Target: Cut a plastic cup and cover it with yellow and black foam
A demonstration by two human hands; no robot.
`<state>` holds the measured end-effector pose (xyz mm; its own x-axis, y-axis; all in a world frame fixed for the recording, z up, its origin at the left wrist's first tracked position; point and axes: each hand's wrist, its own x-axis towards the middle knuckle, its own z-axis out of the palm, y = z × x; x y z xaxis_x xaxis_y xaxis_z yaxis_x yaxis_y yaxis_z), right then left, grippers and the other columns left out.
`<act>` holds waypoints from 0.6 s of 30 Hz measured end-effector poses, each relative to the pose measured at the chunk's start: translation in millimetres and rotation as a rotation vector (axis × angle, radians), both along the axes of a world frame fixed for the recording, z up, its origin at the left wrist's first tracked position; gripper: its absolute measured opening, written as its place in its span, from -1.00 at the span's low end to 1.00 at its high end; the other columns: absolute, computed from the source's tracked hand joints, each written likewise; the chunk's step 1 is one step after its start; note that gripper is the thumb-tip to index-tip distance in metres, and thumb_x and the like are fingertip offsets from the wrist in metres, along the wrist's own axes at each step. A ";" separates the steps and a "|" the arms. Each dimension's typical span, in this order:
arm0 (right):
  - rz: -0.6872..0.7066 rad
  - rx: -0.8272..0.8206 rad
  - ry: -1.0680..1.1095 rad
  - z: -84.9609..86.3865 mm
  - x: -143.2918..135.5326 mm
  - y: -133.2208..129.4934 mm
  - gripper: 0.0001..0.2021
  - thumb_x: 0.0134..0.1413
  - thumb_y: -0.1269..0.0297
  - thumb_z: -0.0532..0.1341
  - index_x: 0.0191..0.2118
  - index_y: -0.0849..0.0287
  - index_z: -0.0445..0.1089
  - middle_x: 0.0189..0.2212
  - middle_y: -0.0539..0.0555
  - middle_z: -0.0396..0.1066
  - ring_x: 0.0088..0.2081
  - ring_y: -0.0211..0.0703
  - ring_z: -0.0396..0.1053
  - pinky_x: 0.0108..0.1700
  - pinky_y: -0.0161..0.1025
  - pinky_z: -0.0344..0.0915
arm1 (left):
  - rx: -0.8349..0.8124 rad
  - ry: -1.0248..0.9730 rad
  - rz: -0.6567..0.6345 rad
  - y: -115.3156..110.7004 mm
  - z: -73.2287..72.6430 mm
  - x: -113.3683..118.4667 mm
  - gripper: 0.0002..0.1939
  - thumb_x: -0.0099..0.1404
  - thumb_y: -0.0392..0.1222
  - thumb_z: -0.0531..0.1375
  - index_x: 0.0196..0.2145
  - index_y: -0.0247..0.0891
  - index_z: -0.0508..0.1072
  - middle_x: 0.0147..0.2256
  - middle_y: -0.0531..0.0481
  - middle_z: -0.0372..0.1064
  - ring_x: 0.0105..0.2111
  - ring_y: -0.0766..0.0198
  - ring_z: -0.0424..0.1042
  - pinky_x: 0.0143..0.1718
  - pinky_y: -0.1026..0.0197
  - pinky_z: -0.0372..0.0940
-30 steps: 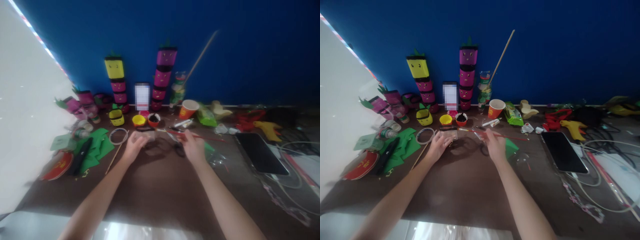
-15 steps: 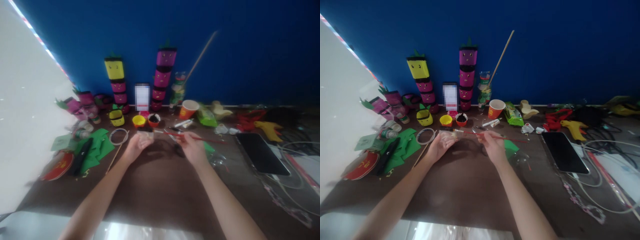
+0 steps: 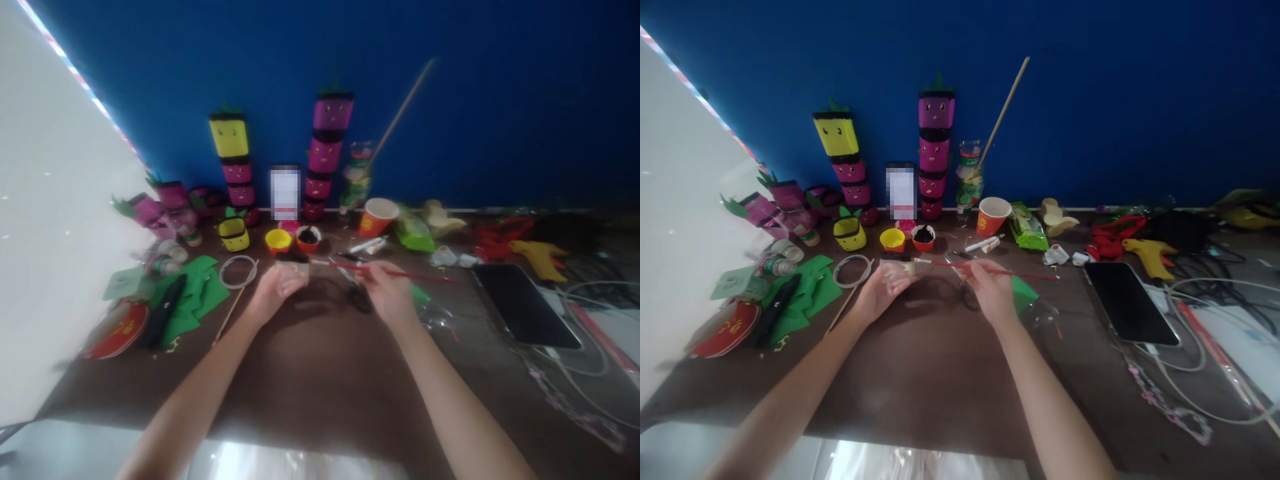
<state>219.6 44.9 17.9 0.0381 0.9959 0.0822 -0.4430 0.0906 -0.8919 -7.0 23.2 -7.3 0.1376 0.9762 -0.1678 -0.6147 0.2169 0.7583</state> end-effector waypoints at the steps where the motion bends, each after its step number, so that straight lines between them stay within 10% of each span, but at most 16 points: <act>1: -0.001 -0.001 -0.003 -0.5 1.4 0.9 -0.82 -0.27 0.17 0.41 -0.53 0.11 0.47 -0.57 -0.05 0.47 -0.50 -0.32 0.42 -0.40 -0.34 0.38 | -0.001 -0.008 -0.004 0.2 -0.2 -0.2 -0.53 -0.06 0.15 0.32 -0.34 -0.28 0.42 -0.36 -0.07 0.50 -0.23 0.12 0.50 -0.02 0.04 0.29; 18: 0.025 0.007 0.002 -3.7 3.2 0.1 -0.84 -0.20 0.18 0.38 -0.52 0.10 0.43 -0.55 -0.06 0.46 -0.48 -0.32 0.42 -0.38 -0.34 0.38 | -0.021 -0.087 -0.061 -0.2 2.1 -2.9 -0.57 0.03 0.12 0.26 -0.33 -0.34 0.44 -0.34 -0.13 0.52 -0.24 0.09 0.51 -0.02 0.06 0.29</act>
<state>222.8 45.0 14.2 0.0134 0.9960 0.0888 -0.4469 0.0854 -0.8905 -9.9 22.9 -5.2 0.2117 0.9620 -0.1724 -0.6633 0.2710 0.6976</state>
